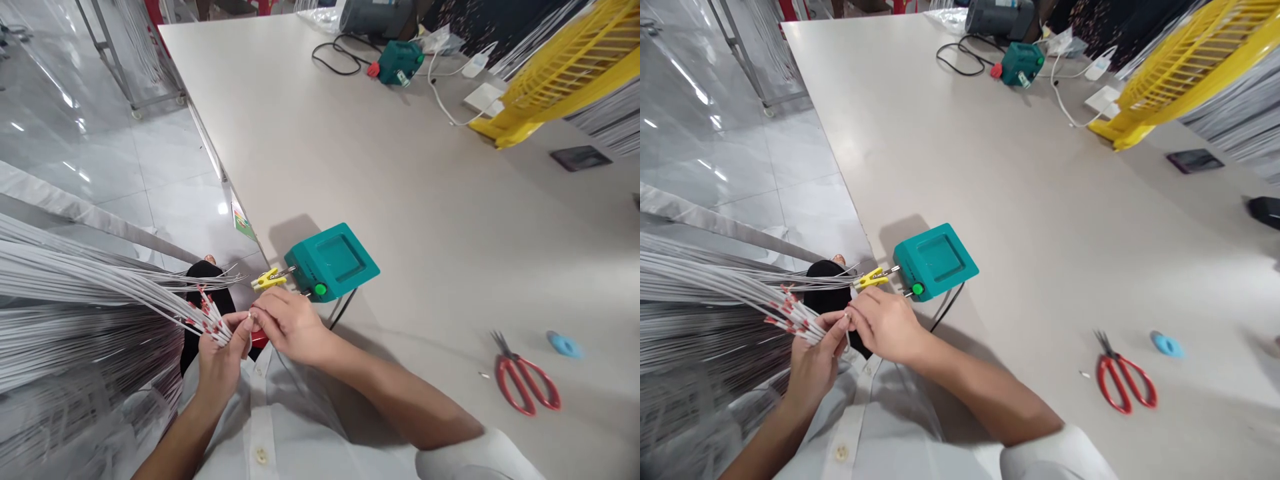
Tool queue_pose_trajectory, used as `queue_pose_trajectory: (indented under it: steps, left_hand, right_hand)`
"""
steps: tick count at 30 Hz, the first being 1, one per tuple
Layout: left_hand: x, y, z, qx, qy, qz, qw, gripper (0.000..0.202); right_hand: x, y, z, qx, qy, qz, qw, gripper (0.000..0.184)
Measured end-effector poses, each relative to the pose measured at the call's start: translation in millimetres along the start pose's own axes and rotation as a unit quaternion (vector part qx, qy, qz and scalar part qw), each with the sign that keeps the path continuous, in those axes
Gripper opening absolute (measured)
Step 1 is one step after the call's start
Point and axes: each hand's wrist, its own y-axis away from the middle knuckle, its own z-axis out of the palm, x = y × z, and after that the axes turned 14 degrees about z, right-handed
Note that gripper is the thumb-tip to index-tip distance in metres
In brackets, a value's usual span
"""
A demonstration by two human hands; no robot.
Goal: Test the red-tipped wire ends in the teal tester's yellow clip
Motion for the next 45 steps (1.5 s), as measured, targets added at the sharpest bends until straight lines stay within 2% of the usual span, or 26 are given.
queue_pose_trajectory:
  steps: [3, 6, 10, 13, 16, 20, 25, 28, 33, 41, 45]
  left_hand:
    - [-4, 1, 1.3, 0.014, 0.002, 0.001, 1.000, 0.018]
    - [-3, 0, 2.3, 0.019, 0.010, -0.006, 1.000, 0.019]
    - [4, -7, 3.0, 0.038, 0.018, 0.017, 0.999, 0.036]
    - [10, -12, 3.5, -0.002, 0.006, 0.040, 0.999, 0.049]
    - [13, -17, 4.3, -0.028, -0.013, 0.046, 0.998, 0.048]
    - [12, -21, 7.2, -0.023, -0.006, 0.038, 0.999, 0.044]
    - [10, -24, 12.9, 0.010, 0.014, 0.024, 1.000, 0.053]
    - [9, -26, 14.4, 0.003, 0.009, 0.026, 1.000, 0.055]
    - [9, -28, 15.4, -0.014, -0.025, 0.027, 0.999, 0.054]
    - [7, -33, 17.0, 0.000, -0.048, 0.021, 0.999, 0.053]
    - [8, -32, 19.1, 0.013, -0.059, 0.029, 0.998, 0.047]
  right_hand:
    - [4, 2, -2, 0.012, 0.137, -0.088, 0.987, 0.022]
    - [5, 2, -13, -0.016, 0.187, -0.124, 0.974, 0.024]
    - [6, -5, -33, -0.018, 0.225, -0.112, 0.968, 0.022]
    - [8, -15, -45, -0.020, 0.299, -0.093, 0.950, 0.026]
    - [10, -25, -52, -0.059, 0.350, -0.088, 0.931, 0.027]
    - [11, -35, -54, -0.076, 0.368, -0.089, 0.922, 0.025]
    - [9, -44, -53, -0.097, 0.384, -0.092, 0.913, 0.014]
    - [10, -48, -53, -0.105, 0.384, -0.104, 0.911, 0.016]
    - [13, -50, -51, -0.101, 0.382, -0.108, 0.912, 0.020]
    - [10, -49, -55, -0.125, 0.387, -0.096, 0.908, 0.013]
    - [11, -47, -54, -0.110, 0.379, -0.091, 0.914, 0.013]
